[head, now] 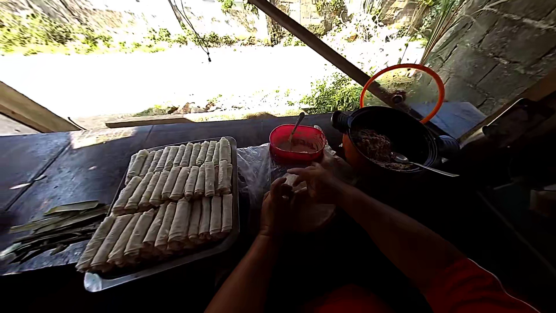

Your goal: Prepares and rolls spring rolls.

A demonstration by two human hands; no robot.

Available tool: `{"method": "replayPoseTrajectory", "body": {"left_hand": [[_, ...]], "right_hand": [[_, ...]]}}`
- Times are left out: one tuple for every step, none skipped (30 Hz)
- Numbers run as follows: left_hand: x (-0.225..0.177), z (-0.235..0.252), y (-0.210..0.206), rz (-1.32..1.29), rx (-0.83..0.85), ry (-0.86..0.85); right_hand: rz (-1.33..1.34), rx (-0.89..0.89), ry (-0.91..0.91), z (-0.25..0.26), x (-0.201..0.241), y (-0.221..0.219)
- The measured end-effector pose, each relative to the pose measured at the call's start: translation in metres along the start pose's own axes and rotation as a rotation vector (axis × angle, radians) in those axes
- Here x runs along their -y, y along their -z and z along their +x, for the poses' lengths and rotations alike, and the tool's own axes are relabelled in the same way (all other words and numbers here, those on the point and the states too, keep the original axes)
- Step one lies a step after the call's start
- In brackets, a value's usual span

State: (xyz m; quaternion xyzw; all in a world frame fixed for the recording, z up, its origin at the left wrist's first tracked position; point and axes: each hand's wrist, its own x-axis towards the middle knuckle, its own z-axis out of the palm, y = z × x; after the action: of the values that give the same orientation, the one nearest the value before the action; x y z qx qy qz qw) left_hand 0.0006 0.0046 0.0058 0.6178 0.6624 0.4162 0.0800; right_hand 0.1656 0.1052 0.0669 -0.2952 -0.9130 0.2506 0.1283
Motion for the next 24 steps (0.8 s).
{"method": "replayPoseTrajectory", "body": {"left_hand": [[0.001,0.000,0.000,-0.008,-0.009,-0.003],[0.002,-0.001,-0.001,-0.016,-0.010,-0.003],[0.003,-0.001,-0.001,-0.017,-0.011,0.000],[0.003,-0.001,-0.001,-0.016,-0.015,0.005],[0.003,-0.001,-0.001,-0.013,-0.017,0.012],[0.003,-0.001,-0.001,-0.012,-0.014,0.021],[0.003,-0.001,-0.001,-0.010,-0.015,0.023],[0.003,-0.001,-0.002,-0.005,-0.015,0.025],[0.004,-0.001,-0.002,-0.003,-0.023,0.017],[0.005,-0.002,-0.003,-0.001,-0.034,0.010],[0.005,-0.003,-0.003,-0.001,-0.042,0.005],[0.004,-0.003,-0.003,0.001,-0.045,0.001],[0.004,-0.003,-0.003,0.005,-0.045,0.002],[0.004,-0.003,-0.003,0.010,-0.048,0.003],[0.004,-0.003,-0.003,0.014,-0.056,0.004],[0.004,-0.003,-0.004,0.018,-0.064,0.003],[0.004,-0.004,-0.004,0.021,-0.068,0.004],[0.004,-0.004,-0.004,0.021,-0.066,0.002],[0.004,-0.004,-0.004,0.020,-0.061,0.004],[0.004,-0.003,-0.004,0.020,-0.055,0.010],[0.004,-0.002,-0.004,0.020,-0.055,0.013],[0.005,-0.002,-0.005,0.014,-0.059,0.012],[0.005,-0.002,-0.005,0.011,-0.068,0.008],[0.006,-0.003,-0.006,0.008,-0.075,0.000]], "right_hand": [[-0.096,0.059,0.002,0.001,-0.001,-0.006],[-0.174,0.074,0.018,0.001,-0.002,-0.009],[-0.227,0.060,0.044,0.000,-0.003,-0.010],[-0.263,0.030,0.077,0.000,-0.003,-0.008],[-0.283,-0.003,0.107,0.000,-0.003,-0.007],[-0.288,-0.021,0.128,-0.001,-0.004,-0.005],[-0.288,-0.006,0.139,-0.001,-0.004,-0.004],[-0.291,0.038,0.149,-0.001,-0.003,-0.003],[-0.308,0.086,0.160,0.000,-0.003,-0.002],[-0.339,0.113,0.174,0.001,-0.004,-0.002],[-0.378,0.115,0.188,0.001,-0.005,-0.001],[-0.418,0.098,0.199,0.002,-0.005,0.002],[-0.447,0.078,0.203,0.002,-0.005,0.005],[-0.462,0.065,0.213,0.002,-0.004,0.006],[-0.464,0.062,0.236,0.002,-0.005,0.006],[-0.457,0.083,0.257,0.002,-0.006,0.006],[-0.453,0.110,0.271,0.001,-0.008,0.005],[-0.455,0.113,0.282,0.001,-0.011,0.005],[-0.469,0.077,0.301,0.000,-0.015,0.005],[-0.480,0.026,0.327,0.000,-0.018,0.006],[-0.479,-0.012,0.360,0.000,-0.018,0.006],[-0.475,-0.013,0.386,0.000,-0.016,0.006],[-0.468,0.017,0.391,0.000,-0.014,0.006],[-0.464,0.061,0.371,0.001,-0.013,0.004]]}}
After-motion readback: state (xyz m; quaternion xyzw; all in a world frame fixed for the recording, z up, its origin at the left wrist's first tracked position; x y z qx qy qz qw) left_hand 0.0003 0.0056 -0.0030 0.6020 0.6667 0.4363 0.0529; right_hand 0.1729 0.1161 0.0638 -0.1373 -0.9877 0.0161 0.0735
